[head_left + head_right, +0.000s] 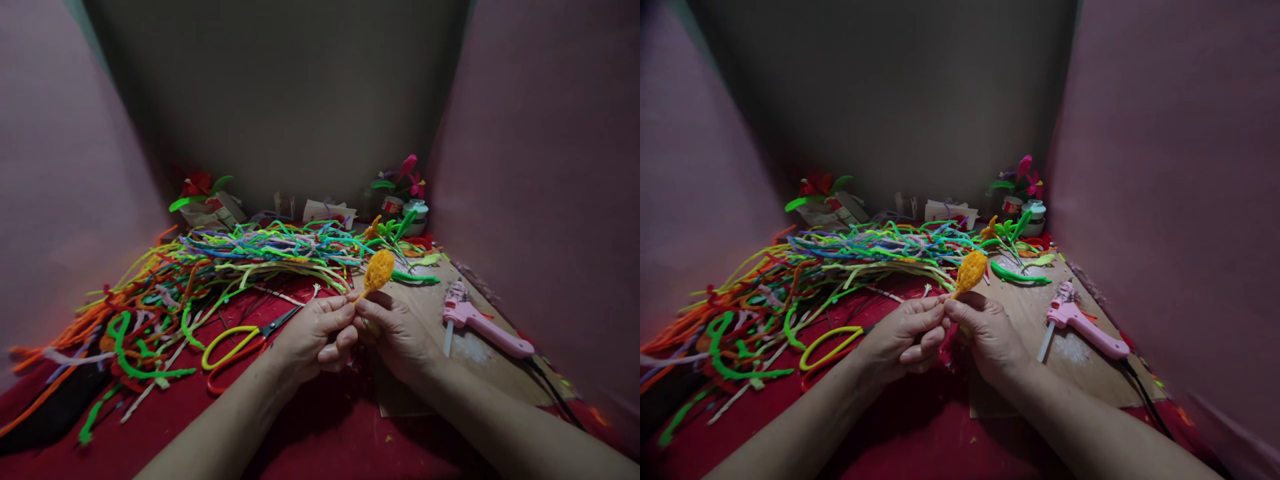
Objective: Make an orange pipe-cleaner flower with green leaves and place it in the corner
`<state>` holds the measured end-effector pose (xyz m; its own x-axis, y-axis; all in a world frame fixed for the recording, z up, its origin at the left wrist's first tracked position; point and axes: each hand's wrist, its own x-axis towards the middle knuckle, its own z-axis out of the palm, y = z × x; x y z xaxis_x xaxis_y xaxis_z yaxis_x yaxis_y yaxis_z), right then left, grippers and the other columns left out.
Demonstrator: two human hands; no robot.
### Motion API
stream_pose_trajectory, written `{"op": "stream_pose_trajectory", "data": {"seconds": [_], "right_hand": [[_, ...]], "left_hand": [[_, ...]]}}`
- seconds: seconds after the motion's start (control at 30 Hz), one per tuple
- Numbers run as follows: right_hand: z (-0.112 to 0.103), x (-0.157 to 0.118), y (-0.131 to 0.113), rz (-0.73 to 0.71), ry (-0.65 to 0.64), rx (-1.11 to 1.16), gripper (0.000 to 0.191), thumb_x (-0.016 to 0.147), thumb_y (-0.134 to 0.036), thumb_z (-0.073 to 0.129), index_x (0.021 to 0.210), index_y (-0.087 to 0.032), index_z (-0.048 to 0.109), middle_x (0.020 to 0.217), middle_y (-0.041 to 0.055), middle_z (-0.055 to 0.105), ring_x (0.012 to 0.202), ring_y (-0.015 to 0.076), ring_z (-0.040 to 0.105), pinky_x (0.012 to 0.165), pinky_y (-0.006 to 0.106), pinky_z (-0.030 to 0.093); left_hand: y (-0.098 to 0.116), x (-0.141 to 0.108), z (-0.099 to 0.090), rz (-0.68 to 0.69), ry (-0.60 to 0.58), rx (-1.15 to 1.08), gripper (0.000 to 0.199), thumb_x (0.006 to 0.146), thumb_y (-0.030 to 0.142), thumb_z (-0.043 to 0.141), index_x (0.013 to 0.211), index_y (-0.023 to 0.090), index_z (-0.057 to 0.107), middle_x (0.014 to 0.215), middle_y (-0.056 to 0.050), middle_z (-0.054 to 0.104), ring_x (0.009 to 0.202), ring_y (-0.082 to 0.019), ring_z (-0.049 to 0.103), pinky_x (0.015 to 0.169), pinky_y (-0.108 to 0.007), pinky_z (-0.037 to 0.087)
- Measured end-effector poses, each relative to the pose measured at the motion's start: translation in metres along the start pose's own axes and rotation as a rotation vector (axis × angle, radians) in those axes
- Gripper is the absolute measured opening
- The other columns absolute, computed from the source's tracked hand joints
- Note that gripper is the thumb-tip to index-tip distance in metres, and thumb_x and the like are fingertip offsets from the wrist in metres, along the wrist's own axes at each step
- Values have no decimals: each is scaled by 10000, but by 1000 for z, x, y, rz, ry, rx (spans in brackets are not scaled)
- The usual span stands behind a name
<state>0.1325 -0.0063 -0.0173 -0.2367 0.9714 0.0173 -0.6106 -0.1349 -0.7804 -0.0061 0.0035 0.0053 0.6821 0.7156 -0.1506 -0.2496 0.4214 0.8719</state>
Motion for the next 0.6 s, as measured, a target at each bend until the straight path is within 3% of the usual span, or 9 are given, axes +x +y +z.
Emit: {"op": "stream_pose_trajectory", "data": {"seconds": [0.1, 0.2, 0.27, 0.33, 0.43, 0.6], "right_hand": [[1, 1, -1, -8, 57, -22, 102, 699, -237, 715, 741, -156, 671, 584, -30, 578, 456, 64, 487, 426, 172, 368], [1, 2, -1, -32, 137, -34, 113, 670, -239, 736, 709, -158, 666, 567, -47, 542, 432, 45, 410, 386, 157, 316], [1, 3, 0, -35, 171, -39, 133, 649, -247, 750, 709, -160, 669, 557, -53, 519, 432, 41, 373, 377, 155, 285], [0, 4, 1, -27, 185, -58, 156, 634, -263, 761, 705, -157, 671, 542, -56, 498, 426, 40, 349, 372, 162, 254], [-1, 3, 3, -16, 194, -122, 189, 643, -299, 755, 731, -149, 683, 507, -64, 456, 414, 37, 302, 374, 175, 207], [2, 0, -2, -12, 89, -166, 226, 693, -312, 719, 852, -153, 697, 514, -65, 456, 422, 35, 307, 395, 175, 215]], "left_hand": [[0, 1, 6, 90, 185, 316, 239, 874, 361, 445, 750, 167, 510, 479, 68, 427, 313, -30, 241, 335, -163, 189], [-7, 2, 7, 327, 464, 856, 177, 863, 294, 451, 779, 165, 539, 585, 27, 493, 459, -70, 408, 461, -189, 309], [-14, 3, 3, 483, 525, 1169, 121, 850, 237, 457, 821, 169, 553, 660, 3, 530, 562, -99, 461, 556, -216, 337], [-20, 3, -1, 563, 517, 1347, 146, 849, 186, 418, 834, 170, 562, 676, -8, 531, 571, -108, 448, 565, -230, 316], [-20, 4, -4, 536, 506, 1310, 191, 857, 171, 388, 816, 175, 574, 623, 12, 495, 538, -97, 408, 545, -219, 300], [-7, 5, 2, 316, 440, 767, 225, 844, 285, 467, 660, 168, 521, 510, 56, 416, 451, -58, 345, 460, -172, 282]]}}
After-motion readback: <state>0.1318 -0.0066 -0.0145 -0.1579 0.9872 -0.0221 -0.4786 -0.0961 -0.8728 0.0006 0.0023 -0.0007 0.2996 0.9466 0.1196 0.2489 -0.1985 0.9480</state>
